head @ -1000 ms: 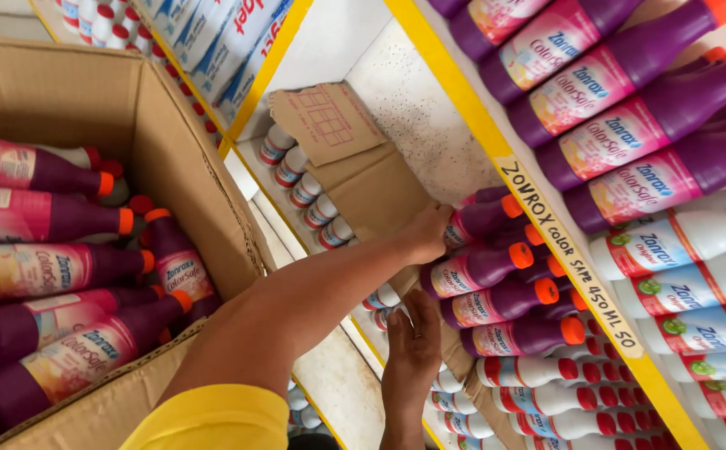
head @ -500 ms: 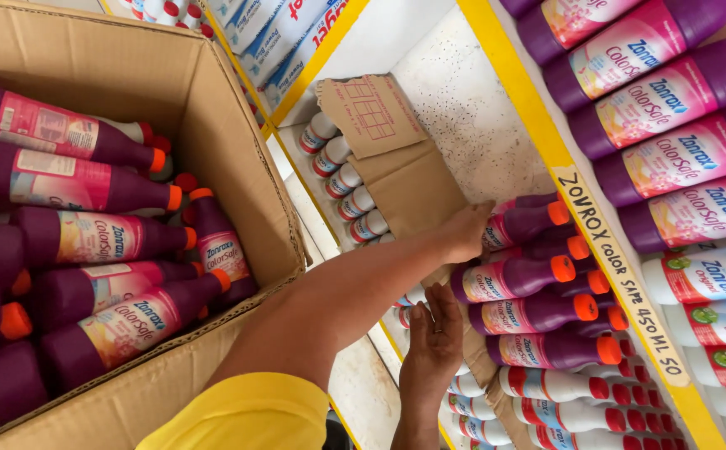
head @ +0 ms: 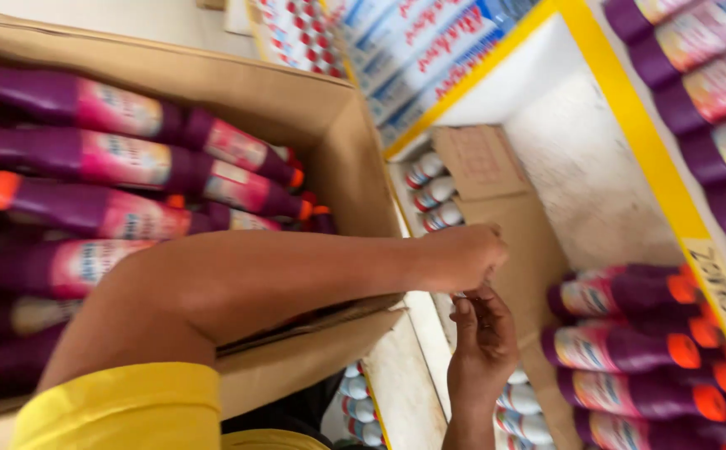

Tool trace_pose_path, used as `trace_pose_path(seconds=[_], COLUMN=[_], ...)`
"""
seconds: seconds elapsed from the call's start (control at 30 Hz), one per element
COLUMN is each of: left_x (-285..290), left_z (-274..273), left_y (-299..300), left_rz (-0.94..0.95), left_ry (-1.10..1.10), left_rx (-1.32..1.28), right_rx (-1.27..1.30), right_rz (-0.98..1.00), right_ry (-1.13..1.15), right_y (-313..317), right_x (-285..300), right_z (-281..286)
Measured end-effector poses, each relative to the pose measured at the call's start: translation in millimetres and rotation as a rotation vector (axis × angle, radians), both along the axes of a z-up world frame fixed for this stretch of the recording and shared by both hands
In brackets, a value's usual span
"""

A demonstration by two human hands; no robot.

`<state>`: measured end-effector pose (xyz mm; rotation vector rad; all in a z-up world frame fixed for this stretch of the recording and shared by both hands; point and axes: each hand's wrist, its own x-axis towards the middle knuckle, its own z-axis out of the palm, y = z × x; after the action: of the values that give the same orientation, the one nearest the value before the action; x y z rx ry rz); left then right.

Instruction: The person is taking bottles of cleaning liquid from a cardboard box and placing them onto grocery store shelves.

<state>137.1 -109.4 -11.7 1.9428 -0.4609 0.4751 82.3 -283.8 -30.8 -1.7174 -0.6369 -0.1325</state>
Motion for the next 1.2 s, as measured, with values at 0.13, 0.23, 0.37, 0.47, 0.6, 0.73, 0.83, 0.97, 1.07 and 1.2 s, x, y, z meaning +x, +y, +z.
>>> trace_pose_path(seconds=[0.13,0.23,0.37,0.47,0.6,0.73,0.83,0.97,1.07,1.2], left_x=[-22,-52,-107,-117,-113,-110,-112,-109,-114,-113], left_z=[-29,-52,-69,-83,-99,-93,-91,-92,-72,-45], left_y=[107,179,227,246,250,255,263,269,267,265], left_rz=[0.2,0.469,0.64,0.699,0.676,0.709,0.733,0.68,0.69,0.624], left_ry=[-0.05,0.123,0.174,0.323,0.481,0.531,0.665,0.686,0.726,0.876], left_rx=[0.127,0.53,0.864,0.971,0.923,0.948,0.994,0.934,0.938,0.891], right_rx=[-0.022,-0.172,-0.521,-0.658,-0.872,-0.894,-0.928,-0.91,-0.861,-0.808], right_rz=[0.079,0.276,0.481,0.583,0.645,0.612,0.61,0.615,0.588,0.575], right_ry=[-0.001,-0.144,-0.362,-0.367,-0.063,0.036,0.005,0.021,-0.007,-0.078], right_y=[51,89,137,157,166,169,171,169,165,154], right_x=[-6,-12,-19,-15,-23,-24,-25,-27,-28,-26], right_z=[13,27,44,41,58,60,64,64,62,59])
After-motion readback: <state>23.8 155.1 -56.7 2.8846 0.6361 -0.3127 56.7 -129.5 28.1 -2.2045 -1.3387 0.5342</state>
